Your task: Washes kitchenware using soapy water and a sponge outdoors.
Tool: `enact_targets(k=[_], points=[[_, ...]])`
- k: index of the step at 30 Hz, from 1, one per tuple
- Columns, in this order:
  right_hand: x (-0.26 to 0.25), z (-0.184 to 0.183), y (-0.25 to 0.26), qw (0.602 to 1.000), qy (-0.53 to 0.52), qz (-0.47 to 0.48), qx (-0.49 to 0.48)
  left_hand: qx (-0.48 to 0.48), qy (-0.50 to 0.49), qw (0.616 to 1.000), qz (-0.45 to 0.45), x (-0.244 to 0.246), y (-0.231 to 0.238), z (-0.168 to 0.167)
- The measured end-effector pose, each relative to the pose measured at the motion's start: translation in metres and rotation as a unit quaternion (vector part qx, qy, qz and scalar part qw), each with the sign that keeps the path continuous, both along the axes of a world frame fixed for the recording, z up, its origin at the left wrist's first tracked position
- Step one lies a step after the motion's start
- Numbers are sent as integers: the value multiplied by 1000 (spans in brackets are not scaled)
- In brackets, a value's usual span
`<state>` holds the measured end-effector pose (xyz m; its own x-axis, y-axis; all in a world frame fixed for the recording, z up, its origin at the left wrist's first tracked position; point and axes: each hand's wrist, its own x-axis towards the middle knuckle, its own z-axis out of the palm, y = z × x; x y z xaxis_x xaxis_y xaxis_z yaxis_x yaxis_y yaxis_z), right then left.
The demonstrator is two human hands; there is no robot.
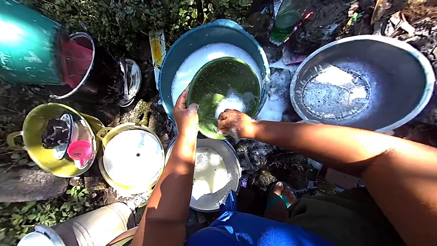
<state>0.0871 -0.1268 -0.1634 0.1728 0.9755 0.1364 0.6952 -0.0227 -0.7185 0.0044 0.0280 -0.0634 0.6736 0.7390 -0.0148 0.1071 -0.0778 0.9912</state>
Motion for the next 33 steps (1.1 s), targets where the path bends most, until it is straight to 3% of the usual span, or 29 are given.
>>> enact_targets(k=[4, 12, 18, 23, 28, 31, 33], points=[[0, -12, -3, 999, 35, -1, 40, 10, -1, 1000, -8, -4, 0, -1], [-16, 11, -11, 995, 42, -15, -88, 10, -2, 1000, -9, -1, -2, 2], [-15, -2, -14, 1000, 15, -2, 8, 11, 2, 1000, -6, -6, -3, 2], [-22, -6, -19, 999, 15, -41, 26, 27, 2, 999, -28, -4, -8, 5], [16, -6, -40, 996, -72, 26, 37, 35, 11, 999, -33, -8, -5, 6], [45, -3, -58, 983, -183, -6, 5, 53, 15, 997, -59, -4, -4, 11], [37, -3, -61, 982, -187, -33, -1, 61, 18, 996, -62, 0, -6, 13]])
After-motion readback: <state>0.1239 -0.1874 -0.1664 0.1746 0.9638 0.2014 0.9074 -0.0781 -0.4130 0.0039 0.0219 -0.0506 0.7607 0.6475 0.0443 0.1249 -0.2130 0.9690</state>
